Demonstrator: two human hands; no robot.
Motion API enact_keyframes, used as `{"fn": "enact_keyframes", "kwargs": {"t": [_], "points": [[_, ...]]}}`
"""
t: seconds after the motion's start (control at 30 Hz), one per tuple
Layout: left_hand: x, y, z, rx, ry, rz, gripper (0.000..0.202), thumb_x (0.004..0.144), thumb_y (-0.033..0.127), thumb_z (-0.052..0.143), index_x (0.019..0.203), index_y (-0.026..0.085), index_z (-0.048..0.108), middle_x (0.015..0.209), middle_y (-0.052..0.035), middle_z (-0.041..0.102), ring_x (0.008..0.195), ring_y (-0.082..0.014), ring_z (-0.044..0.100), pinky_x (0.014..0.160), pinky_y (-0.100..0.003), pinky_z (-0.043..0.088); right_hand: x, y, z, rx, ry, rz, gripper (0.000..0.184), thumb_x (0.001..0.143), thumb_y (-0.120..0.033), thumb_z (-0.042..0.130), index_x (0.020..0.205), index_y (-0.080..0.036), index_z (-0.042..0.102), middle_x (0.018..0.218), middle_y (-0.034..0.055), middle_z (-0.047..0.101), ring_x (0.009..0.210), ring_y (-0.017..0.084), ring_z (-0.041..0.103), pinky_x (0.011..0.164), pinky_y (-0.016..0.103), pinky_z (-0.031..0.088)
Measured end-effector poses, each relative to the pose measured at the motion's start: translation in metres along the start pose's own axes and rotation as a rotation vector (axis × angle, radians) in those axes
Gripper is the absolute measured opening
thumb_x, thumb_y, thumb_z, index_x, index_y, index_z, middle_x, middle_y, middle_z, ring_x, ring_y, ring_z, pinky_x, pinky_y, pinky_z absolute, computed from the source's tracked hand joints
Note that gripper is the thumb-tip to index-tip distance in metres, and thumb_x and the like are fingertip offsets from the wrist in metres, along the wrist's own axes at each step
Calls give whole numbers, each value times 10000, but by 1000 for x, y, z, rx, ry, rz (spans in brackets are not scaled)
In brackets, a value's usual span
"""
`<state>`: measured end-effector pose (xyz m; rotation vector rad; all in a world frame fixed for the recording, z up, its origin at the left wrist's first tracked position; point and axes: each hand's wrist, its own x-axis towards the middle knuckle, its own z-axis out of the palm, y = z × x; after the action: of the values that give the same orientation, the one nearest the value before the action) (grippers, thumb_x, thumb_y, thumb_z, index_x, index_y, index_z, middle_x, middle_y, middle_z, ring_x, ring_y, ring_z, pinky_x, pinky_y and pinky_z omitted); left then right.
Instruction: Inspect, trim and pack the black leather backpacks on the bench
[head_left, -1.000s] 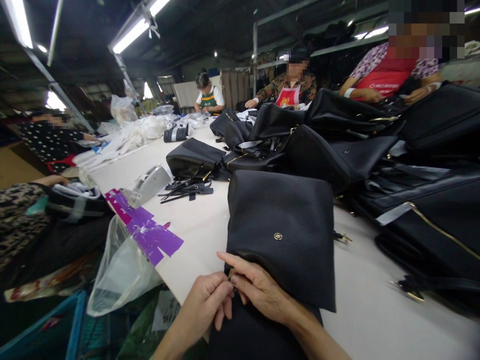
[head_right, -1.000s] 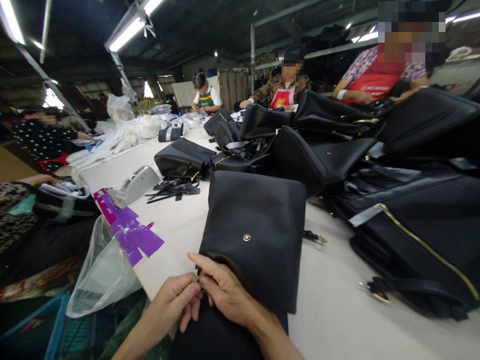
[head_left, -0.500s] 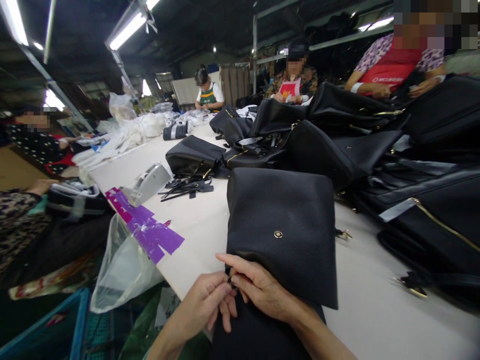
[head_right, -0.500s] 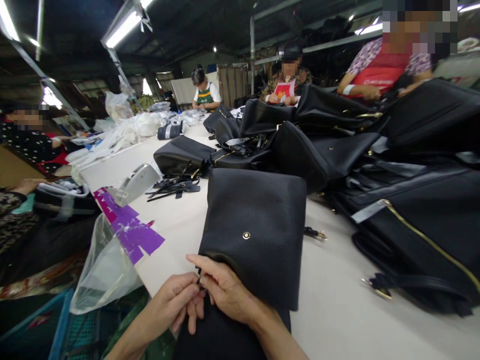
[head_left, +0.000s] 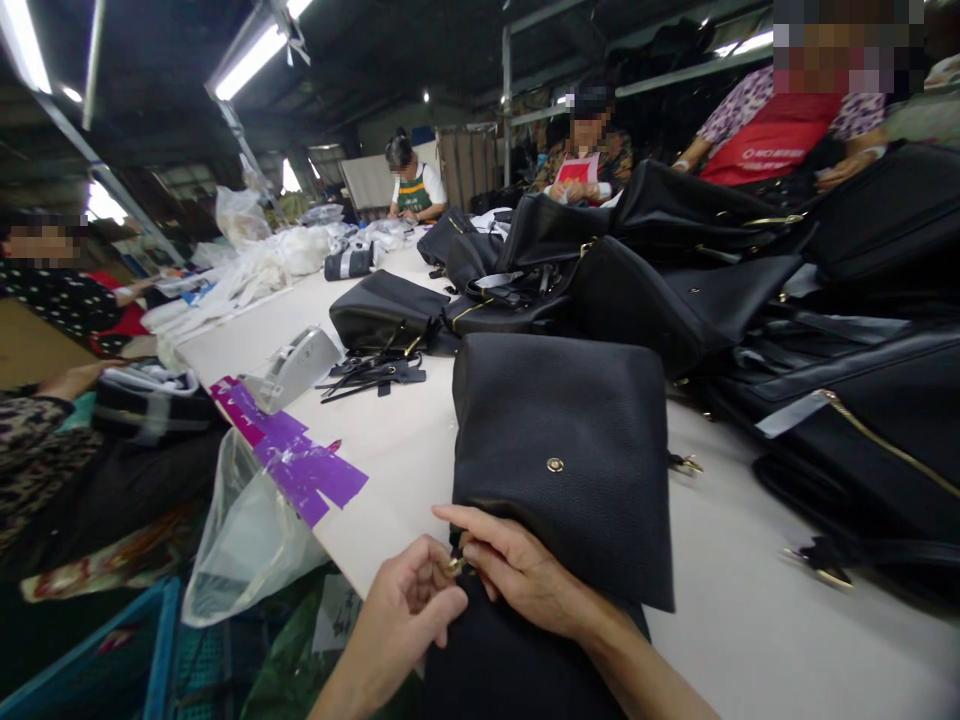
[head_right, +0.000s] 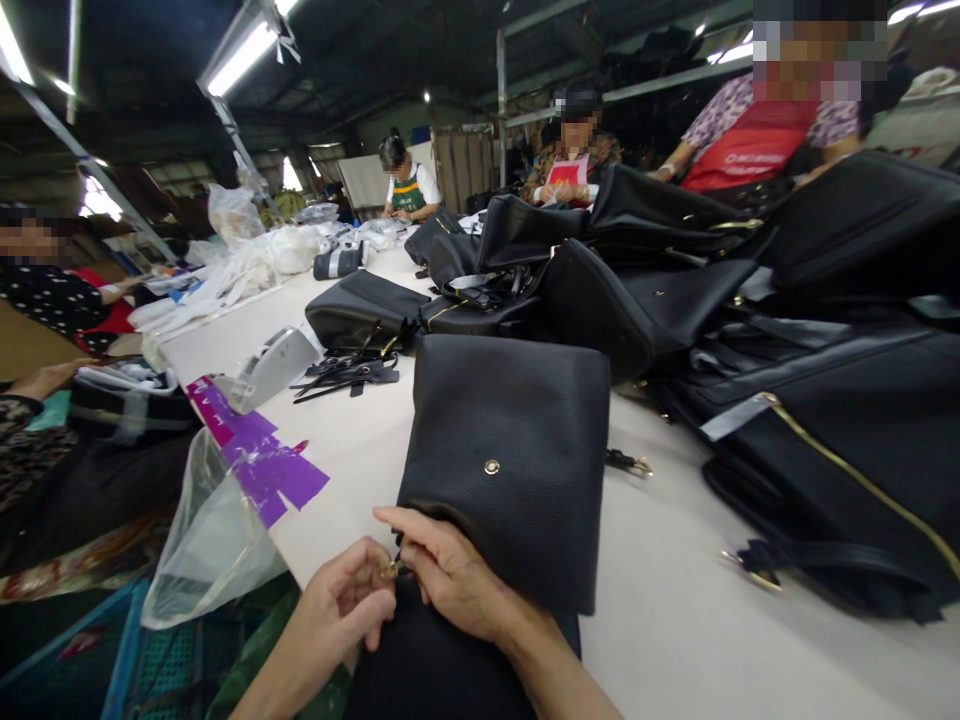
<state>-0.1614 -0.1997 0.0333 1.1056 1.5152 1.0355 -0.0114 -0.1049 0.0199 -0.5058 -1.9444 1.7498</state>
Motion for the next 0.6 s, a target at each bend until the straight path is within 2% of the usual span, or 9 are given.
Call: {"fn": "enact_keyframes", "kwargs": {"t": [0.07, 0.17, 0.43, 0.53, 0.6], "points": [[-1, 2, 3, 90, 83, 10, 246, 787, 380, 635, 704, 187, 507, 542, 65, 491, 420, -70, 435, 423, -174, 341, 0, -1, 0, -4, 1, -5, 479, 914, -205, 391, 1375, -213, 520, 777, -19, 508, 573, 103, 441, 599, 248, 416], [-1, 4, 6, 182, 106, 44, 278, 847, 394, 527, 660, 188, 511, 534, 47, 502, 422, -79, 424, 446, -197, 322, 0, -1, 0, -21, -2, -21, 485, 904, -193, 394, 1372, -198, 520, 796, -9, 522, 566, 102, 441, 584, 248, 411], [4, -3, 8, 167, 164, 1, 423, 888, 491, 426, 588, 199, 488, 461, 37, 495, 369, -82, 385, 441, -218, 304, 0, 3, 1, -35, 7, -44, 482, 913, -205, 381, 1374, -194, 522, 775, -10, 506, 574, 110, 443, 584, 253, 409], [3, -5, 9, 134, 173, 9, 439, 902, 521, 405, 630, 193, 509, 493, 29, 527, 373, -81, 395, 427, -215, 288, 0, 3, 1, -31, 4, -34, 491, 907, -197, 382, 1379, -182, 516, 825, 8, 536, 576, 109, 444, 586, 255, 417], [3, -5, 11, 153, 183, 23, 383, 881, 486, 473, 638, 192, 510, 503, 38, 519, 400, -82, 409, 433, -207, 293, 0, 3, 1, -59, 19, -45, 492, 901, -185, 387, 1372, -179, 526, 872, 24, 565, 605, 114, 459, 623, 266, 433]]}}
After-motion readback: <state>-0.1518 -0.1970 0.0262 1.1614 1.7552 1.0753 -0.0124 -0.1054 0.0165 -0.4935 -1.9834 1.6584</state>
